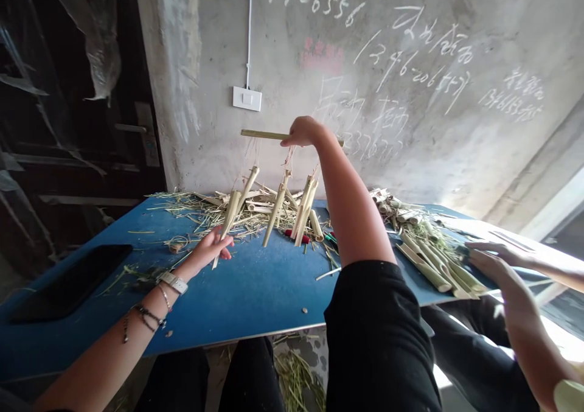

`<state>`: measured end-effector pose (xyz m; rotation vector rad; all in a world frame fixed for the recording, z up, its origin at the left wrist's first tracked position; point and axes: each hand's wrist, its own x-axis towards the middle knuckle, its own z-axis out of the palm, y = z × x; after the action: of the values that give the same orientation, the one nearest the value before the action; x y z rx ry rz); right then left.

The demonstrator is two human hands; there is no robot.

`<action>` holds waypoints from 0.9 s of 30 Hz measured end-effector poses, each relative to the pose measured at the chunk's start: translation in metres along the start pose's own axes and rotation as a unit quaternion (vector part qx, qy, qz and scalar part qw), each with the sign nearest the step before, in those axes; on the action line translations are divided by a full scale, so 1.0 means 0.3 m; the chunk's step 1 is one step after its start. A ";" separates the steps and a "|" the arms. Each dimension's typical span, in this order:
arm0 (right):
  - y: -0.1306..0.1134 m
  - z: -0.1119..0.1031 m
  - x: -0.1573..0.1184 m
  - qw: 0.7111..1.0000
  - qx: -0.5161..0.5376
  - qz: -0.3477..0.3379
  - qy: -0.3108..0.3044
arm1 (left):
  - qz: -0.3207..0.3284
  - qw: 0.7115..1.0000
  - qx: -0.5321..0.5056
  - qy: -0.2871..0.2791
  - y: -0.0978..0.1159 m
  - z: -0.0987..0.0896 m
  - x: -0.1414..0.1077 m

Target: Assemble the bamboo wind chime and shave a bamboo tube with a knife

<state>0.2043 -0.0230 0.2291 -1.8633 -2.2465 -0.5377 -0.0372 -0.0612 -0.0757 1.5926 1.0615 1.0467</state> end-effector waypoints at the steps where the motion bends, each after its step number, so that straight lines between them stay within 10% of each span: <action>1: 0.023 0.014 0.010 1.000 -0.005 0.015 -0.004 | -0.018 1.000 0.018 -0.005 -0.009 -0.001 0.003; 13: 0.260 0.056 0.063 0.981 -0.069 0.179 -0.029 | 0.031 0.984 0.112 0.136 -0.039 -0.011 0.032; 27: 0.307 0.060 0.358 0.977 0.051 0.206 -0.012 | 0.097 0.906 0.410 -0.034 -0.010 0.064 -0.071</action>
<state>0.2740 0.0958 0.2658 -2.2022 -1.7812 -0.3236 -0.0252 -0.0854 -0.0860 2.4235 1.4187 0.6728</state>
